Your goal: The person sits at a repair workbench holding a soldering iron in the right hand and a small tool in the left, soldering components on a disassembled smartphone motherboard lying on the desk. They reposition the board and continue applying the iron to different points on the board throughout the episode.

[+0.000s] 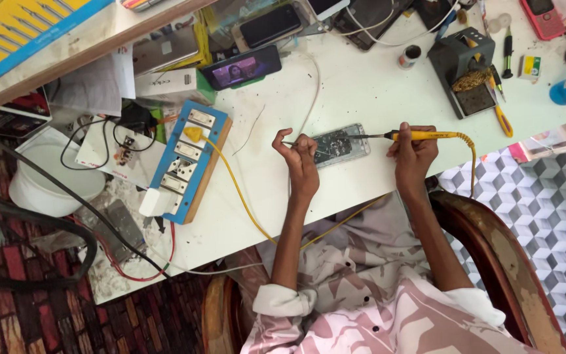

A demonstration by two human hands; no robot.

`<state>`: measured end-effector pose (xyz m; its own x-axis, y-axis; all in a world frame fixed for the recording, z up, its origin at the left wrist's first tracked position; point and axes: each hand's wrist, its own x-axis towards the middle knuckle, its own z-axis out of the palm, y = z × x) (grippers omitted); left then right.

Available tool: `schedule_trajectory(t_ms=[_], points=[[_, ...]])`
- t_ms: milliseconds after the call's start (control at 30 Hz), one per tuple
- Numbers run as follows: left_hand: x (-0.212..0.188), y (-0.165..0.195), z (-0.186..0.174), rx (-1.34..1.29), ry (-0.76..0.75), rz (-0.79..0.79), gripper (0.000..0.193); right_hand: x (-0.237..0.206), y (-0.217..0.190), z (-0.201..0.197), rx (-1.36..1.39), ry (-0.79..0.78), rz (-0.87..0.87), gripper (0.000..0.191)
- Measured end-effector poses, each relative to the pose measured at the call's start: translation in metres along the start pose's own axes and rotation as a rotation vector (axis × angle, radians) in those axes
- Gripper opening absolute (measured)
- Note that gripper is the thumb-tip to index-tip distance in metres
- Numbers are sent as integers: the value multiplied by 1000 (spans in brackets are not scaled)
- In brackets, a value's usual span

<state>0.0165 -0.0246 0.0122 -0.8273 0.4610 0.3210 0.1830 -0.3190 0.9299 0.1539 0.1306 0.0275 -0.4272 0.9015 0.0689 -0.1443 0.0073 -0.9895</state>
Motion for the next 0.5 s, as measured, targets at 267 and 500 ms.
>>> schedule_trajectory(t_ms=[267, 500], points=[[4, 6, -5, -26, -38, -81, 27, 1, -2, 1, -9, -9, 10, 22], [10, 12, -7, -45, -39, -147, 29, -1, -3, -1, -34, -5, 10, 22]])
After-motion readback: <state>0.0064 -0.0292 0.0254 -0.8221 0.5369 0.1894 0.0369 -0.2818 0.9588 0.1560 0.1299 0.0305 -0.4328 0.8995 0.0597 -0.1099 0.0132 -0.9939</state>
